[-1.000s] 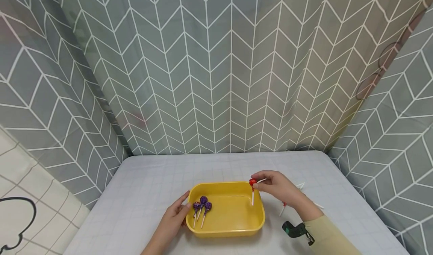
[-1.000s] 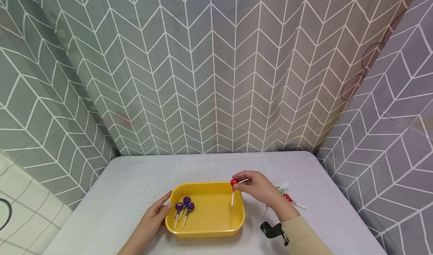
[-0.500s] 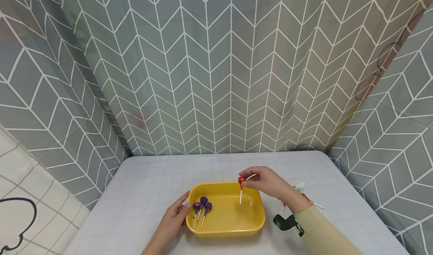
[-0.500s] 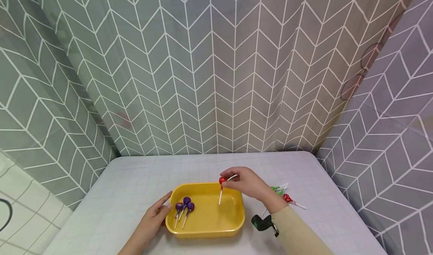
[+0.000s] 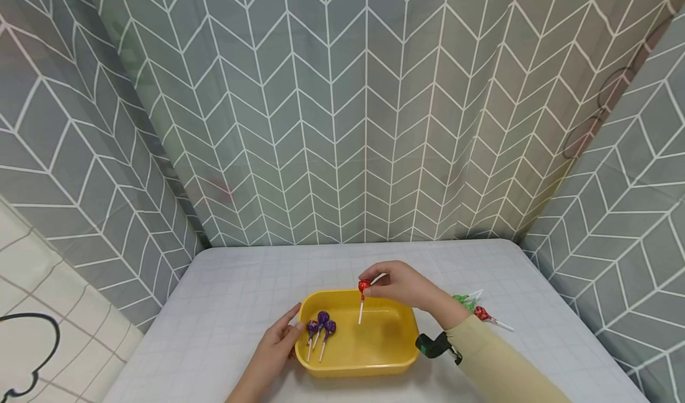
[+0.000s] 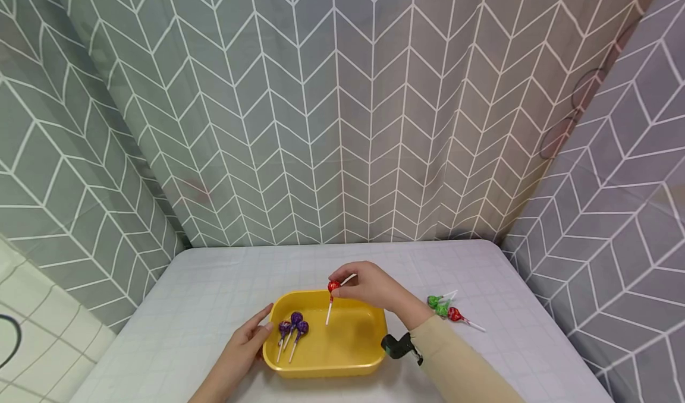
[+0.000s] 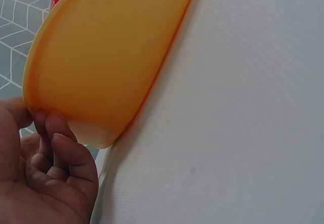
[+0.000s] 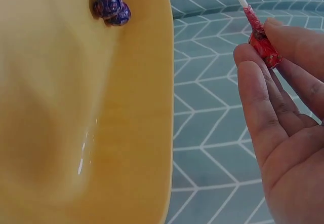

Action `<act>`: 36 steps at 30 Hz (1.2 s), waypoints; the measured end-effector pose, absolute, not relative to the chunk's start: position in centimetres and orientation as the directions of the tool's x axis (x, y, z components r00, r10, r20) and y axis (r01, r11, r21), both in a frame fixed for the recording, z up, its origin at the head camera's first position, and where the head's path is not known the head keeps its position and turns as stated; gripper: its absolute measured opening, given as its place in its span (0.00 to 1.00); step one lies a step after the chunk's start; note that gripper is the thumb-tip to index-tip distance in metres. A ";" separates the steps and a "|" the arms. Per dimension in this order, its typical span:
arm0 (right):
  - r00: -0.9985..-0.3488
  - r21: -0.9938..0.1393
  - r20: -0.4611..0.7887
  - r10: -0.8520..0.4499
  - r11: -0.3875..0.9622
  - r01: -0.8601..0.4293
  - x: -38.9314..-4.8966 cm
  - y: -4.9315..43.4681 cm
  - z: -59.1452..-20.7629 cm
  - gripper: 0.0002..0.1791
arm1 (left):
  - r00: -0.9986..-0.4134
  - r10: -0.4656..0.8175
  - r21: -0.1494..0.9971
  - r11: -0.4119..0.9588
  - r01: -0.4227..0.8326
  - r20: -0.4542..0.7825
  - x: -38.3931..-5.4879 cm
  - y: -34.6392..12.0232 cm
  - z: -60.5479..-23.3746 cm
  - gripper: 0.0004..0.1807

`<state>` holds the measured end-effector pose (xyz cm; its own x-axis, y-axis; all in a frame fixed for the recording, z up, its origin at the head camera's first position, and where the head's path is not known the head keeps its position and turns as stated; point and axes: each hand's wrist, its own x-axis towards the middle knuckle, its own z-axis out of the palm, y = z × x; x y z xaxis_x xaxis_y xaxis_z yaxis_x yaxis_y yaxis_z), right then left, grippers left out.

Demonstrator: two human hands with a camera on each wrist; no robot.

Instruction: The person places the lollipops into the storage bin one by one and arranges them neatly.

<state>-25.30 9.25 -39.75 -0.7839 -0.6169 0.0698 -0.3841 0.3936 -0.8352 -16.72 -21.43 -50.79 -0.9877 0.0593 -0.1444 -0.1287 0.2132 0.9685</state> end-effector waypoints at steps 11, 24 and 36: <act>-0.738 -0.804 0.047 -0.673 0.413 -0.428 -25.9 6.4 -39.9 0.15 | -0.988 0.057 0.971 0.204 -0.129 -0.143 -16.6 -21.5 -50.9 0.34; -0.694 -0.718 -0.034 -0.720 0.500 -0.484 -26.1 4.0 -41.2 0.14 | -0.989 0.048 0.967 0.220 -0.126 -0.140 -16.7 -21.4 -50.9 0.34; -0.678 -0.620 -0.043 -0.734 0.552 -0.558 -26.2 3.0 -42.4 0.13 | -0.989 0.063 0.972 0.203 -0.120 -0.135 -16.7 -21.4 -50.8 0.35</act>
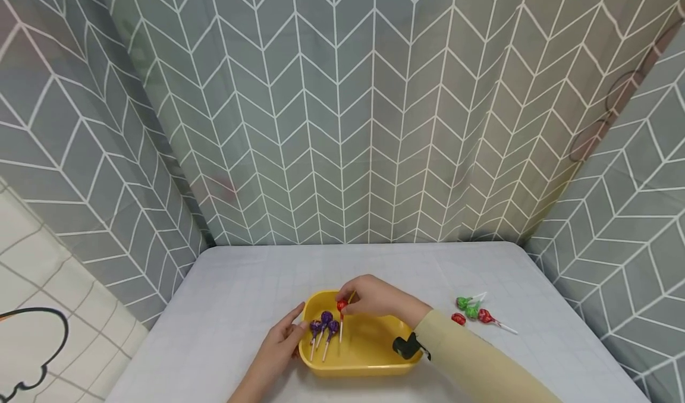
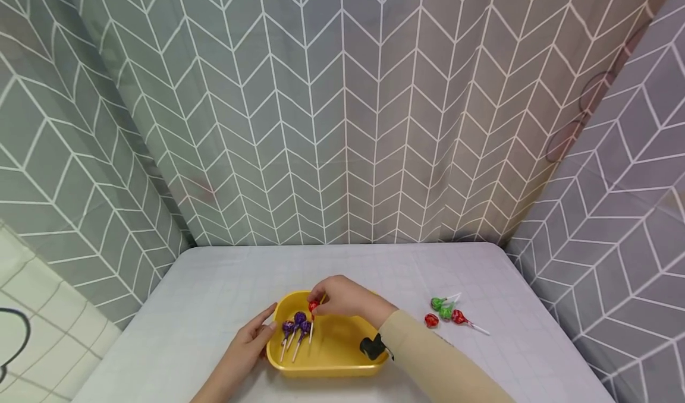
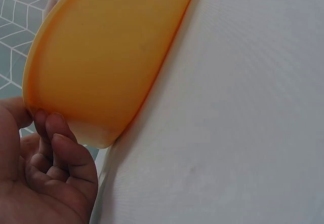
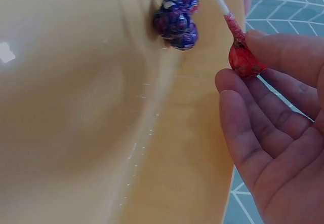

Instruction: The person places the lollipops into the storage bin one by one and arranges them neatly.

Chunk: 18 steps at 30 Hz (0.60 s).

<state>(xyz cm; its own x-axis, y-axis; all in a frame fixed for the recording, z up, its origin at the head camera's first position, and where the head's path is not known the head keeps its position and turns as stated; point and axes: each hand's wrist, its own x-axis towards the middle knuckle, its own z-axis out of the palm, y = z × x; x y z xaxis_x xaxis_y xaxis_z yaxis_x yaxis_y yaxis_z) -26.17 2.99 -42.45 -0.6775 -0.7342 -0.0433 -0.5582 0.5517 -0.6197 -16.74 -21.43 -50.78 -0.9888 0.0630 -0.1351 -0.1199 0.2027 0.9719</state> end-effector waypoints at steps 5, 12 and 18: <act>-0.671 -0.554 -0.046 -0.740 0.578 -0.599 -25.9 2.7 -42.9 0.13 | -0.988 0.059 0.969 0.215 -0.125 -0.140 -16.8 -21.5 -50.8 0.35; -0.661 -0.467 -0.054 -0.748 0.604 -0.646 -25.5 2.4 -43.4 0.10 | -0.987 0.058 0.968 0.215 -0.133 -0.148 -16.7 -21.5 -50.8 0.36; -0.648 -0.422 -0.068 -0.758 0.611 -0.670 -25.6 2.1 -44.3 0.06 | -0.987 0.056 0.967 0.215 -0.135 -0.150 -16.7 -21.4 -50.7 0.36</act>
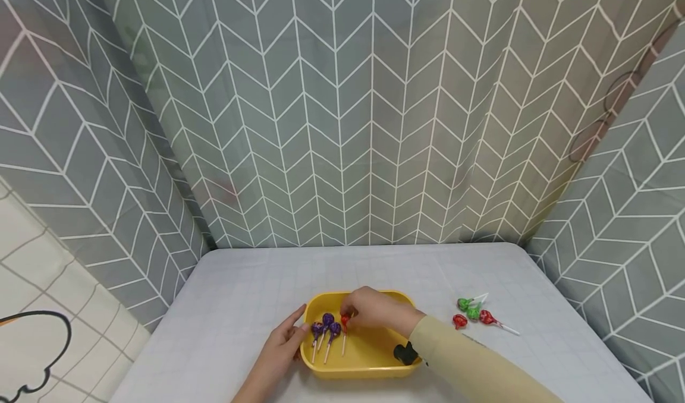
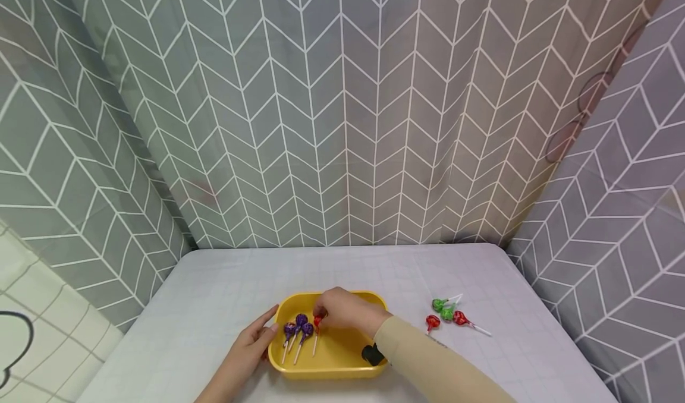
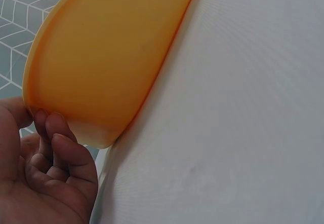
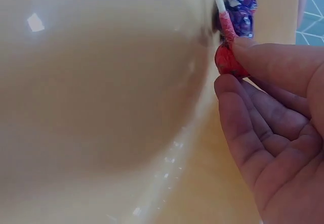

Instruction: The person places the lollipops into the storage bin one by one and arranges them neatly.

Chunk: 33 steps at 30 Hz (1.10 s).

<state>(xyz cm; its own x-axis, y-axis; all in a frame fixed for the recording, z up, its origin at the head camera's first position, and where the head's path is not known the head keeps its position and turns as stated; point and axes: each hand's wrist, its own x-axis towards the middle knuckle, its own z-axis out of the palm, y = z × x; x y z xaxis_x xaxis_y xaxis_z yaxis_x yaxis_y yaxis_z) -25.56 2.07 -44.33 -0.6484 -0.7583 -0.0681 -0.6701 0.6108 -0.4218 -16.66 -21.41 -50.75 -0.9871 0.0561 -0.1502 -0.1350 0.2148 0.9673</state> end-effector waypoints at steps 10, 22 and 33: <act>-0.650 -0.373 -0.060 -0.758 0.621 -0.690 -25.6 1.8 -45.2 0.05 | -0.988 0.050 0.967 0.218 -0.132 -0.146 -16.7 -21.3 -50.8 0.36; -0.651 -0.372 -0.044 -0.758 0.617 -0.694 -25.6 1.5 -45.4 0.07 | -0.990 0.050 0.967 0.222 -0.121 -0.135 -16.7 -21.3 -50.9 0.35; -0.677 -0.409 -0.065 -0.733 0.639 -0.652 -25.6 1.8 -45.3 0.13 | -0.989 0.055 0.968 0.219 -0.120 -0.135 -16.7 -21.4 -50.9 0.36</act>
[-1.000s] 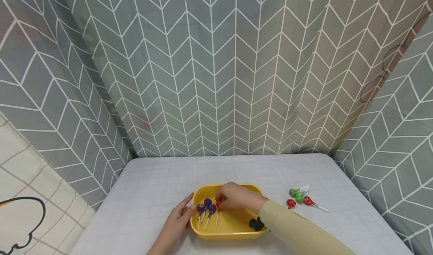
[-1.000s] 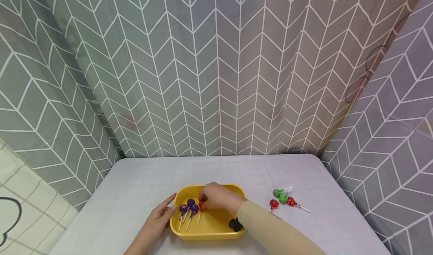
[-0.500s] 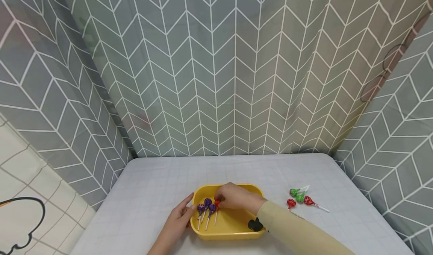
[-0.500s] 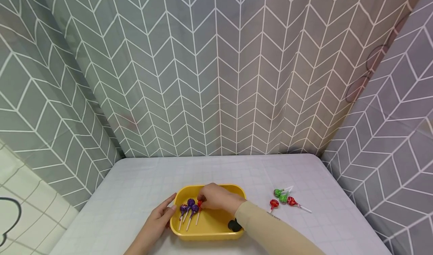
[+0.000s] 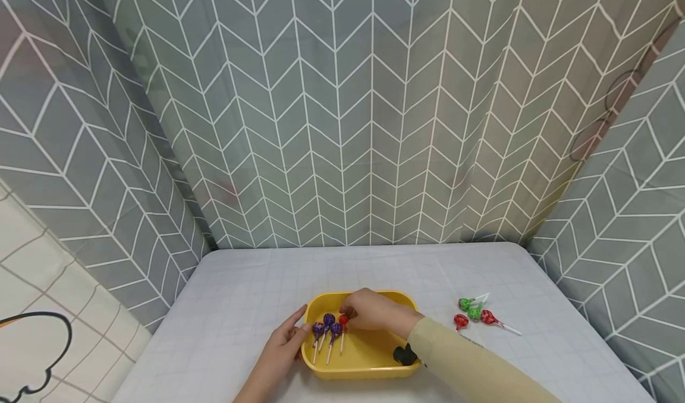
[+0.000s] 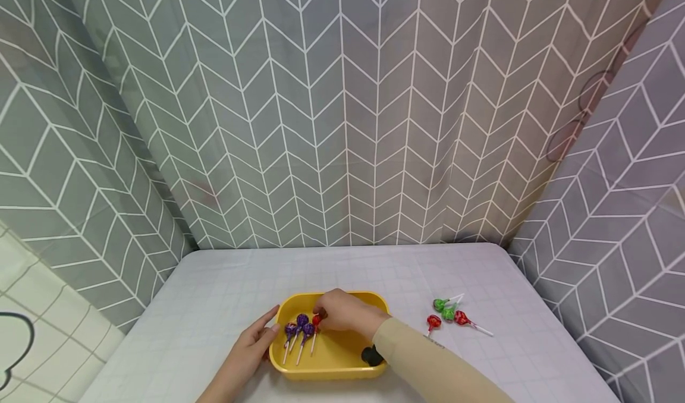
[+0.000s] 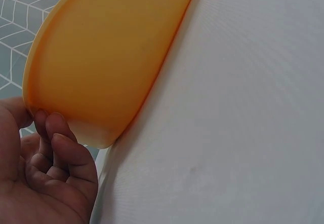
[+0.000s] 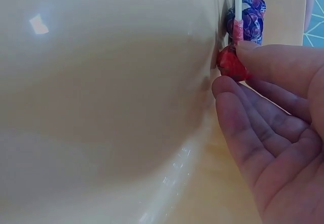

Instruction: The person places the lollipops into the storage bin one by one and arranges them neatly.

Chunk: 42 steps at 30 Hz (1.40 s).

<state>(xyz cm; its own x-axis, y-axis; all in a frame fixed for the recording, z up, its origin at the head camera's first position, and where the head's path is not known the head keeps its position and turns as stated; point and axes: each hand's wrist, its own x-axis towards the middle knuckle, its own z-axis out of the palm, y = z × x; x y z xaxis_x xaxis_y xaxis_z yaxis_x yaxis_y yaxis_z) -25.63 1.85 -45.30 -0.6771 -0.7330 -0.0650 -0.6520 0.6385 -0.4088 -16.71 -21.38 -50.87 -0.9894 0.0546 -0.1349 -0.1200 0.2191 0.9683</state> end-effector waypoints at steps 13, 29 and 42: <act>-0.691 -0.418 -0.064 -0.720 0.648 -0.636 -25.7 2.3 -44.9 0.14 | -0.989 0.056 0.969 0.218 -0.119 -0.134 -16.9 -21.3 -50.9 0.36; -0.700 -0.542 -0.005 -0.714 0.590 -0.598 -25.3 4.7 -41.6 0.17 | -0.990 0.055 0.969 0.219 -0.115 -0.130 -16.9 -21.3 -51.0 0.37; -0.748 -0.630 0.078 -0.659 0.549 -0.550 -25.2 8.6 -40.4 0.17 | -0.988 0.065 0.970 0.209 -0.124 -0.141 -16.8 -21.4 -50.9 0.36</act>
